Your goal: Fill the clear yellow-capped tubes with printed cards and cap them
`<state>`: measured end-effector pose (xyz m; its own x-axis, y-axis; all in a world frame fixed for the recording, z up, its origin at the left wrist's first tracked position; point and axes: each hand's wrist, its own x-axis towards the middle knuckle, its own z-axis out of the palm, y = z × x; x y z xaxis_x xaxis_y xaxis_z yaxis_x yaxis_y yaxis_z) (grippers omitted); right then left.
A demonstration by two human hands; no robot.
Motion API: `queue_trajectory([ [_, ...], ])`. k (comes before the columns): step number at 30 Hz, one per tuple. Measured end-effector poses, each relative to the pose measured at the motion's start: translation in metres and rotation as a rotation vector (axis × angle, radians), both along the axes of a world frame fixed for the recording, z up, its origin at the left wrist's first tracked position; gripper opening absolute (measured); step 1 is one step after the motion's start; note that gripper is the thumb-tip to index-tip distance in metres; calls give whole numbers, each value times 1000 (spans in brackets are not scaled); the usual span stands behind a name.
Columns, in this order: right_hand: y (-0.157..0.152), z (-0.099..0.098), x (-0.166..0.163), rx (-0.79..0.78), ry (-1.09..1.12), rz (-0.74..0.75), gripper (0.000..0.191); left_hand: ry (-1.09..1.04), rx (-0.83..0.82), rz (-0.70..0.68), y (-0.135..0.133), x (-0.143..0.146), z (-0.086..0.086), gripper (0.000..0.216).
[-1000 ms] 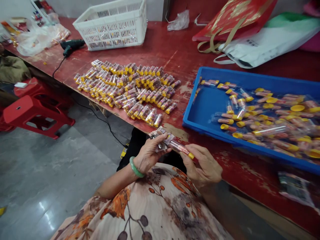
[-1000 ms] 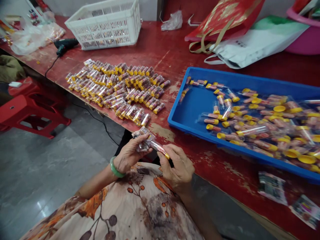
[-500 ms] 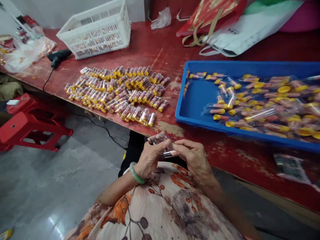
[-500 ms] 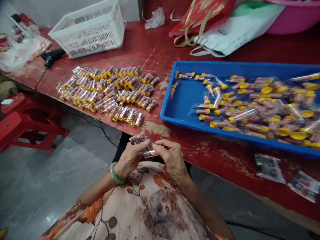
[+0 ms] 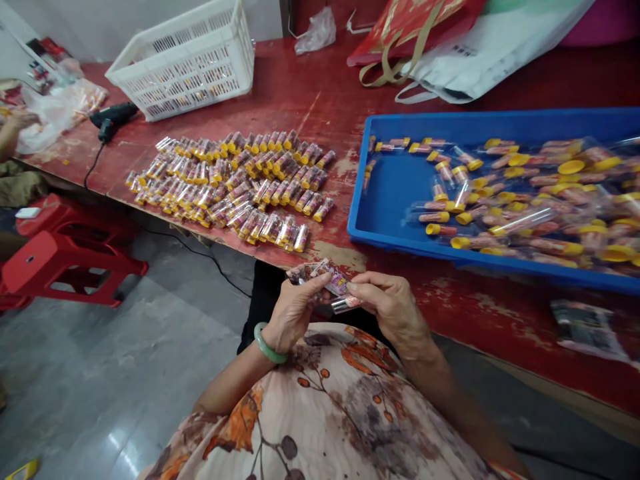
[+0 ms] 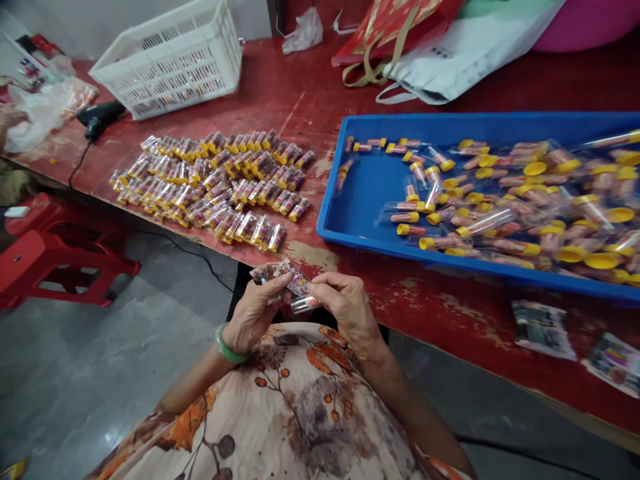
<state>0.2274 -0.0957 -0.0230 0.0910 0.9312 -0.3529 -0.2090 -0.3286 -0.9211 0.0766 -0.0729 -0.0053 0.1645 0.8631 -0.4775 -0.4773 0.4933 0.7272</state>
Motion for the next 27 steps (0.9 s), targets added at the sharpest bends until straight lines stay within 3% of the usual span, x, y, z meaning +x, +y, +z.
queue_trajectory([
  [5, -8, 2, 25, 75, -62, -10, 23, -12, -83, 60, 7, -8, -5, 31],
  [9, -16, 4, 37, 286, -116, -127, 17, -48, -180, 88, 9, -8, -7, 28],
  [16, -21, 4, 22, 544, -237, -171, 8, -127, -331, 62, 11, -1, -3, 23],
  [20, -20, 6, 19, 677, -462, -209, 11, -160, -425, 58, 13, -1, -1, 19],
  [24, -19, 9, 15, 876, -632, -240, 21, -173, -426, 51, 12, -1, -1, 21],
  [27, -20, 11, 9, 871, -685, -248, 18, -170, -339, 41, 10, 0, 0, 27],
])
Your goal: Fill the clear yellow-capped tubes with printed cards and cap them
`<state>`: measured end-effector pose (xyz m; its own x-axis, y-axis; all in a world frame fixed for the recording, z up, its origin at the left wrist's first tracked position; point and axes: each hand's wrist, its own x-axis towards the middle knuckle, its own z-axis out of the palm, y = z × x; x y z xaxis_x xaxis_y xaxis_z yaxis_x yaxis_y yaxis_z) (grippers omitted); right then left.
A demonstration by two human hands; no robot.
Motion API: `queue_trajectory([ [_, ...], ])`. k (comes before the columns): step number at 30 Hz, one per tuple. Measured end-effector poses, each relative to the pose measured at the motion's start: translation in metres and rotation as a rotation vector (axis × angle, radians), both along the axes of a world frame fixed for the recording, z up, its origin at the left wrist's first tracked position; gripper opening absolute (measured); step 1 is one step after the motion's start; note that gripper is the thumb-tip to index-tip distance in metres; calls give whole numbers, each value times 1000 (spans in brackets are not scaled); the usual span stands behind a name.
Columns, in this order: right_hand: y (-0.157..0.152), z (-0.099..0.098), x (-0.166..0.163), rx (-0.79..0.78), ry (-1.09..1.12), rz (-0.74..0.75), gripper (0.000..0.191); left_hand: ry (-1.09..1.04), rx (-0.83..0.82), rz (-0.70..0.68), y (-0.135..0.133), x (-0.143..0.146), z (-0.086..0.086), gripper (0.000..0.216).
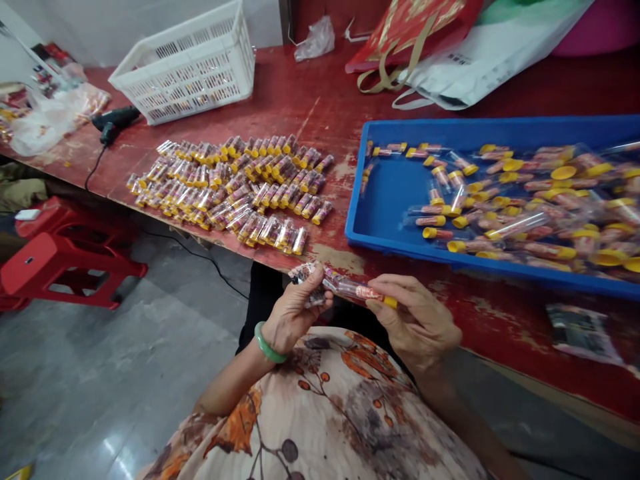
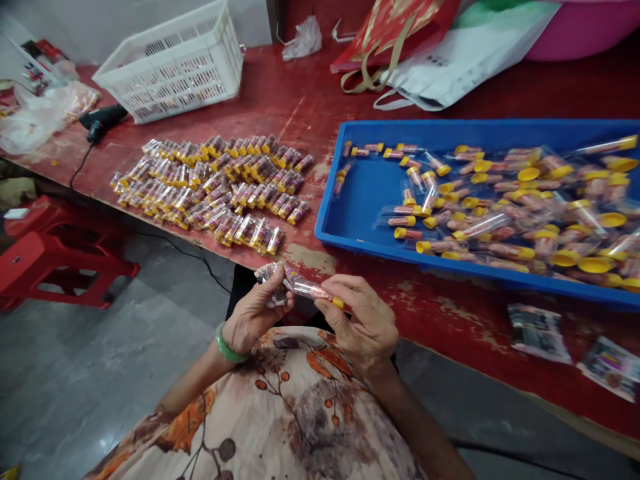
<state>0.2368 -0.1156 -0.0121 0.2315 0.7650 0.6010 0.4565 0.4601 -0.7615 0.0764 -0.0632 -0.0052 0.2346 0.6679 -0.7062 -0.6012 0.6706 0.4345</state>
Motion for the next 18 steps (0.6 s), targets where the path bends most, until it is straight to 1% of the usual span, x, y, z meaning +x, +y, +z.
queue_trajectory([
  [2, -1, 0, -3, -55, 27, -20, 13, 6, 60, -11, -2, 0, 1, 32],
  [4, -2, -2, -3, -66, 17, -41, 12, 13, 96, -32, -3, 0, 2, 37],
  [6, -2, -5, -3, 1, -71, -58, 19, 31, 133, -47, -4, -1, 2, 39],
  [8, -2, -8, -4, 87, -192, -59, 30, 56, 188, -57, -5, -1, 2, 38],
  [10, -1, -12, -6, 118, -264, -47, 38, 68, 254, -58, -7, -1, 2, 37],
  [14, 0, -17, -14, 122, -229, -35, 43, 69, 349, -28, -8, -2, 2, 35],
  [16, 0, -18, -15, 85, -177, 55, 44, 71, 358, -23, -8, -4, 2, 33],
  [18, -1, -17, -13, -23, -131, 236, 45, 68, 344, -19, -7, -6, 4, 31],
])
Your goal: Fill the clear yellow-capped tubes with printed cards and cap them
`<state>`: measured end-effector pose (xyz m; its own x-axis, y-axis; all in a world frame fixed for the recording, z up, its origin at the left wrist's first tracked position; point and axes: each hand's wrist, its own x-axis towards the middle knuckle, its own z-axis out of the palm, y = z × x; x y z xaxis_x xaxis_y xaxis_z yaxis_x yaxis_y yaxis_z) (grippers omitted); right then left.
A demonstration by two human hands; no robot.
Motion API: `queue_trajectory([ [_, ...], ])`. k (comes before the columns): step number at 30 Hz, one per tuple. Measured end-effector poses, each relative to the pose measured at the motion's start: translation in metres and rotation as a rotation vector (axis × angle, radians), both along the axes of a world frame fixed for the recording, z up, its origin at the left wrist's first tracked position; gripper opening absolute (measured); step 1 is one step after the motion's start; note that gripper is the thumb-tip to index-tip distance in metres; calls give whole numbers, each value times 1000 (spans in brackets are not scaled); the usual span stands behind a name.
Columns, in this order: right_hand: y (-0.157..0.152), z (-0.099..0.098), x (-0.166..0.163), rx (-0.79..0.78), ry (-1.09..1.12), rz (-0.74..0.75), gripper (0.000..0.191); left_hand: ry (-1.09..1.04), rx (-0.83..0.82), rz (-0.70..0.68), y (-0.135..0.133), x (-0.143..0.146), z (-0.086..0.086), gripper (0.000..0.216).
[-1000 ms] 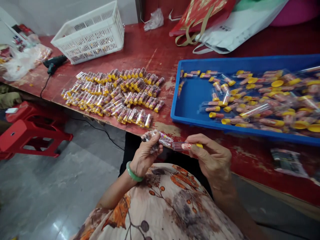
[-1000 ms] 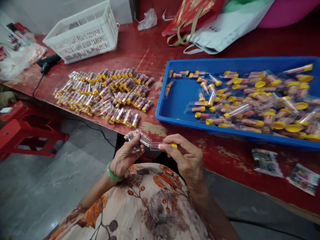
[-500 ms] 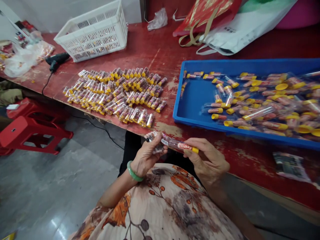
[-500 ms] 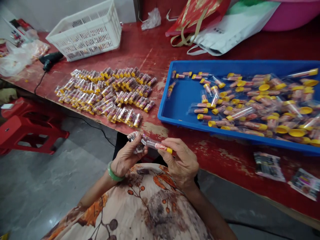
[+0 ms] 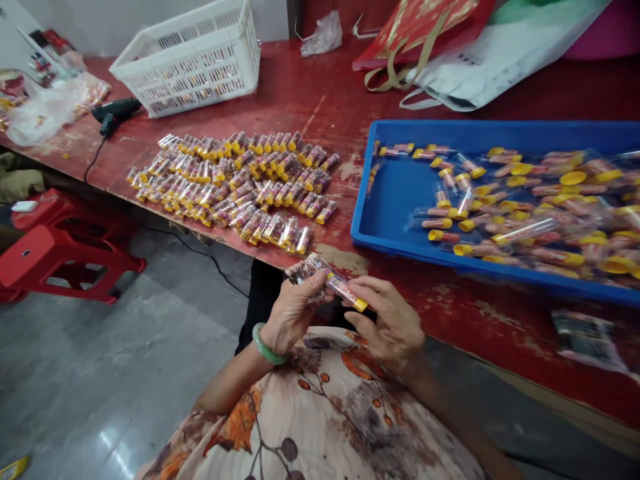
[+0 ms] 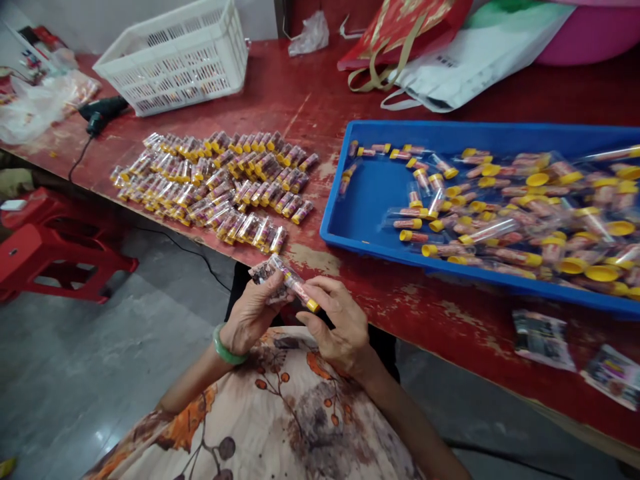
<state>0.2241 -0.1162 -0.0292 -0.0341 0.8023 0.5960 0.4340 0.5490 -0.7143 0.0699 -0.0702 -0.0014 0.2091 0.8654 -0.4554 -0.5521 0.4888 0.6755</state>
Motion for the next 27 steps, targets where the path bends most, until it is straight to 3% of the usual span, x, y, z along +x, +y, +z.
queue_trajectory([
  [3, 1, 3, 6, -137, 65, 150, 45, -16, -11, -13, 1, -2, 3, 30],
  [8, 7, 8, 6, -156, 184, 37, 46, -4, -22, -110, -1, 2, 4, 35],
  [18, 18, 8, 1, -466, 518, 178, 42, 58, -50, -176, -6, 9, -1, 39],
  [22, 22, 6, 1, -507, 486, 150, 44, 91, -24, -208, -6, 10, -5, 35],
  [27, 22, 5, 5, -443, 338, 66, 39, 107, -45, -253, -3, 8, -7, 33],
])
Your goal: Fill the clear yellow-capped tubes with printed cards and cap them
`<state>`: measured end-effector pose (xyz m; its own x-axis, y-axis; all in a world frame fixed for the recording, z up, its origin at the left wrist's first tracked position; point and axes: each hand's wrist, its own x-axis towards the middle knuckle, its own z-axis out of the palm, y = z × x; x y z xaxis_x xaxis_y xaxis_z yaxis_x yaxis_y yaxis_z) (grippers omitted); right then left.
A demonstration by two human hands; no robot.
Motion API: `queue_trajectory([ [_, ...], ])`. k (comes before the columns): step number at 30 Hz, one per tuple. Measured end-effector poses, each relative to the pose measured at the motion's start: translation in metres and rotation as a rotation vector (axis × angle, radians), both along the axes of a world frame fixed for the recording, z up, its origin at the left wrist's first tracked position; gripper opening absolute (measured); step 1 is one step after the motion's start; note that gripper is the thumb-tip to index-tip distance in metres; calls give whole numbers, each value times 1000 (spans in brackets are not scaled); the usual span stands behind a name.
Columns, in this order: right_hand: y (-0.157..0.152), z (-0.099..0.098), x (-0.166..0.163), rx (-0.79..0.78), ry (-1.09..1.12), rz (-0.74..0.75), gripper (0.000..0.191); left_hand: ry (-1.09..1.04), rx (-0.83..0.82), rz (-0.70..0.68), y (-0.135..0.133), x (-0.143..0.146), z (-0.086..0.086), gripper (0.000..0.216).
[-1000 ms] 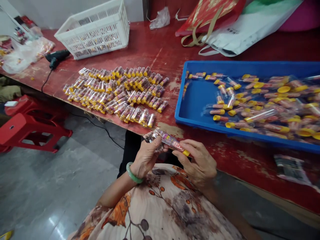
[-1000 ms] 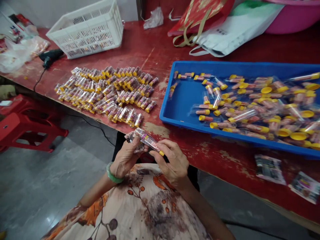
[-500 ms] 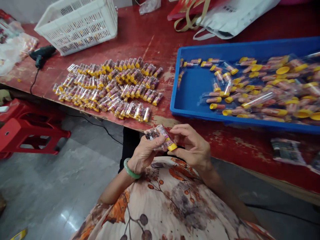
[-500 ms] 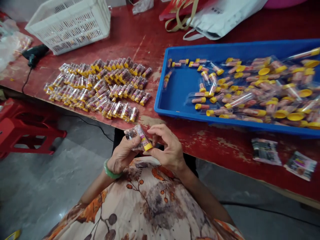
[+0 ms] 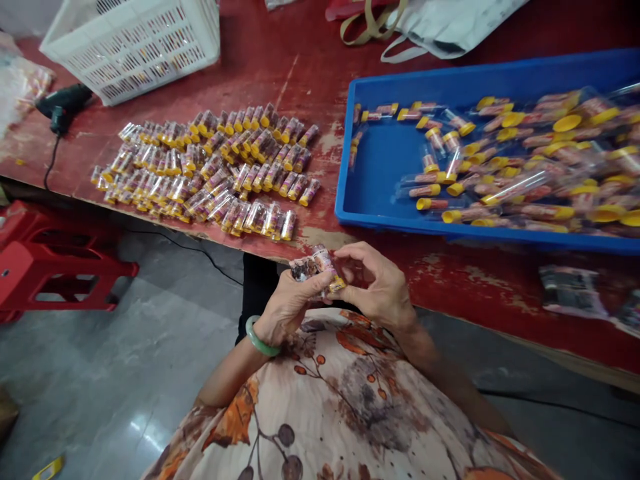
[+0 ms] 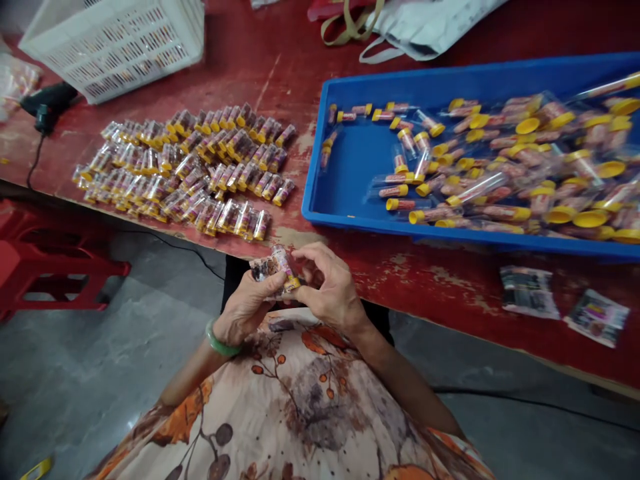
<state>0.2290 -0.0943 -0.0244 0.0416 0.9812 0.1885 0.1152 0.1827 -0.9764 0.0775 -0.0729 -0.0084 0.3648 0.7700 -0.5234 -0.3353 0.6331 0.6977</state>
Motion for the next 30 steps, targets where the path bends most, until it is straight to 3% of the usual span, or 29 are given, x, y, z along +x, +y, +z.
queue_trajectory([
  [5, -5, 4, 6, 89, -23, 36, 31, -5, 14, -14, 6, -3, -2, 33],
  [11, -8, 10, 7, 163, -82, -28, 17, -1, 42, -32, 9, -6, 1, 31],
  [16, -6, 9, 5, -75, 33, -96, 4, 56, 110, -5, 9, -5, 1, 30],
  [20, 5, 9, 1, -267, 167, -80, 19, 123, 206, 1, 9, -7, -4, 29],
  [23, 18, 15, -4, -290, 160, -54, 30, 143, 247, -34, 11, -10, -4, 27],
  [30, 42, 34, -17, -295, 70, -28, 31, 96, 287, -38, 27, -14, 2, 25],
])
